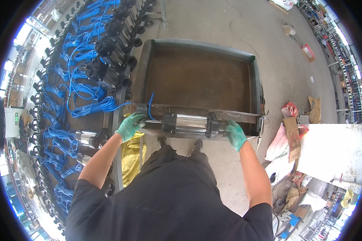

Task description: The person submerges a water pump into a tank of water to test it, lifts it out, and then places it into a row of other pumps.

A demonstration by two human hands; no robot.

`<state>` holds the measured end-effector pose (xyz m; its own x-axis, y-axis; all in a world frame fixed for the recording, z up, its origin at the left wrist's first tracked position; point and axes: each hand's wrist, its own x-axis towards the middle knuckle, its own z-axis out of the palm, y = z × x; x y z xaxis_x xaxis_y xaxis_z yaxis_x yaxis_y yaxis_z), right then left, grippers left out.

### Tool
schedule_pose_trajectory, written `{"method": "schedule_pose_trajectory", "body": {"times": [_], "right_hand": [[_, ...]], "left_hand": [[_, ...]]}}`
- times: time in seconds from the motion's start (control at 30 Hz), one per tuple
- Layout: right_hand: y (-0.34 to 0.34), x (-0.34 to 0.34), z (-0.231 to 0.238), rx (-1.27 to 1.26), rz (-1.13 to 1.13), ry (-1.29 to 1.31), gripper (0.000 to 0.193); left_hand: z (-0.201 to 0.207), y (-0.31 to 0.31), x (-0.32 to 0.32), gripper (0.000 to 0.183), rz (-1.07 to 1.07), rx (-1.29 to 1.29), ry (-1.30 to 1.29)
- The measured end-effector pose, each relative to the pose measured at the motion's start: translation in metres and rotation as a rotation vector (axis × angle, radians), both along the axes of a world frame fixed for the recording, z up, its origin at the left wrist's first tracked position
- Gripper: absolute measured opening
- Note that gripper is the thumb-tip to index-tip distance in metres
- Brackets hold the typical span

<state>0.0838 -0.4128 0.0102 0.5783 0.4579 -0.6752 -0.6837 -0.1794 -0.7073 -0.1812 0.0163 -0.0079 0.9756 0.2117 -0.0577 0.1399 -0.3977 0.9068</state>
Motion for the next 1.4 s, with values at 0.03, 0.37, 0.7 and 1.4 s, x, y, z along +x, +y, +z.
{"method": "schedule_pose_trajectory", "body": {"times": [0.03, 0.37, 0.7, 1.4], "right_hand": [[-0.003, -0.001, 0.002, 0.016, 0.085, -0.035, 0.04], [-0.009, 0.029, 0.016, -0.396, 0.679, -0.196, 0.057], [0.01, 0.012, 0.013, -0.642, 1.011, -0.81, 0.023], [-0.001, 0.003, -0.011, -0.056, -0.144, 0.095, 0.032]], "left_hand": [[-0.005, 0.002, -0.001, 0.035, 0.004, -0.002, 0.002], [0.02, -0.013, 0.026, 0.038, 0.287, -0.34, 0.539], [0.005, 0.009, 0.024, 0.032, 0.156, -0.374, 0.543], [-0.055, 0.043, -0.002, 0.04, 0.734, -0.118, 0.496]]}}
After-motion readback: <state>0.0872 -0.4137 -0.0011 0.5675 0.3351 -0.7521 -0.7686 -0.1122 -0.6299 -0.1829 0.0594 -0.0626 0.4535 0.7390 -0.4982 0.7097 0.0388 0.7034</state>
